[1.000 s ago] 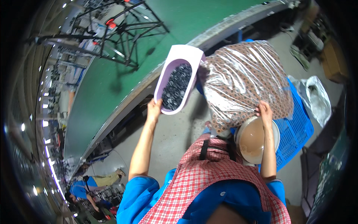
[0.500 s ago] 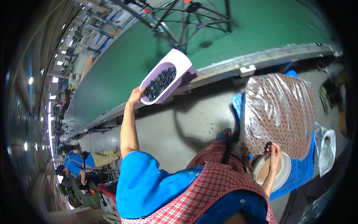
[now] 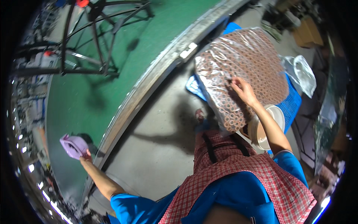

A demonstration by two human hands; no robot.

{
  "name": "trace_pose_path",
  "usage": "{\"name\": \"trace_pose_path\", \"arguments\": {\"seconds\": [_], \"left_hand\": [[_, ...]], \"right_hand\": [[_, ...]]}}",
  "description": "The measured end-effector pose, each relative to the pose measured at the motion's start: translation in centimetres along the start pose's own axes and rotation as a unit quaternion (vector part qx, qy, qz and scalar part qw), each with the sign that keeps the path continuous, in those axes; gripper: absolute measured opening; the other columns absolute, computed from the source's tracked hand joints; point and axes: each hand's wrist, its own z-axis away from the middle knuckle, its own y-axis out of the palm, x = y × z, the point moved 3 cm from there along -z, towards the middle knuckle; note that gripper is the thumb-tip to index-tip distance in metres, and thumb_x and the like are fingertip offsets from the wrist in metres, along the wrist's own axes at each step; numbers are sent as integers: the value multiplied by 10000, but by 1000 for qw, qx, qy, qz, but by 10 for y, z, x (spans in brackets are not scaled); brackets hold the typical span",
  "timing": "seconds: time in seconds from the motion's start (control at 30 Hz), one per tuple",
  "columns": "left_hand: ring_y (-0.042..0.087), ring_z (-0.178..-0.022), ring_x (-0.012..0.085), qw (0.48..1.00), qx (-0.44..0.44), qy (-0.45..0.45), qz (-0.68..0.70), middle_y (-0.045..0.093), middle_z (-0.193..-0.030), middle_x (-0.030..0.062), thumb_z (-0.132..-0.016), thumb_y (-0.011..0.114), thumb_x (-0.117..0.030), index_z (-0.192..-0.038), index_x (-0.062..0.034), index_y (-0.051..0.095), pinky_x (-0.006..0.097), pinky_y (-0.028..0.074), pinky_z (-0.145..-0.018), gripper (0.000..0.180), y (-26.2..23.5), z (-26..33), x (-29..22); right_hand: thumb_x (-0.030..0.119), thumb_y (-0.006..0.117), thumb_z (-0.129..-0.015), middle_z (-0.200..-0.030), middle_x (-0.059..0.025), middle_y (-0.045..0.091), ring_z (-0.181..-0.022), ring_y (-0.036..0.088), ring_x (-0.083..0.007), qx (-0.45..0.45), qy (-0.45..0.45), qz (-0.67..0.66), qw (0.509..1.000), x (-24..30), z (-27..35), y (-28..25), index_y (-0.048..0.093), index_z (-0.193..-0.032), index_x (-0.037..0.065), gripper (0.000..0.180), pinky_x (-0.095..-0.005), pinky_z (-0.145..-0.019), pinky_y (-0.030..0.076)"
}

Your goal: The person assembles a metal walker frame by inserting brown cylindrical handles and white foam sleeves into the frame's joints. They repeatedly retrieve handles from a plastic bag and foam sleeves from a box, then push them into place on the walker frame.

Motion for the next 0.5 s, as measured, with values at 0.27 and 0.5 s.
{"name": "trace_pose_path", "arguments": {"seconds": [0.27,0.5], "left_hand": [[619,-751,313,985,-139,0,102,596,-869,171,-900,464,-174,-981,71,548,407,594,-679,272,26,-38,29],[624,-778,169,913,345,4,-218,649,-950,120,-988,466,-328,-1164,34,554,264,530,-642,412,319,324,182]], "right_hand": [[264,623,-889,-1079,-145,632,-956,622,-266,-51,68,50,995,-44,25,-64,598,-1141,30,345,-355,-826,487],[242,610,-903,-994,-171,672,-909,650,-273,-298,250,-19,921,-207,173,-90,623,-1087,1,303,-358,-812,506]]}}
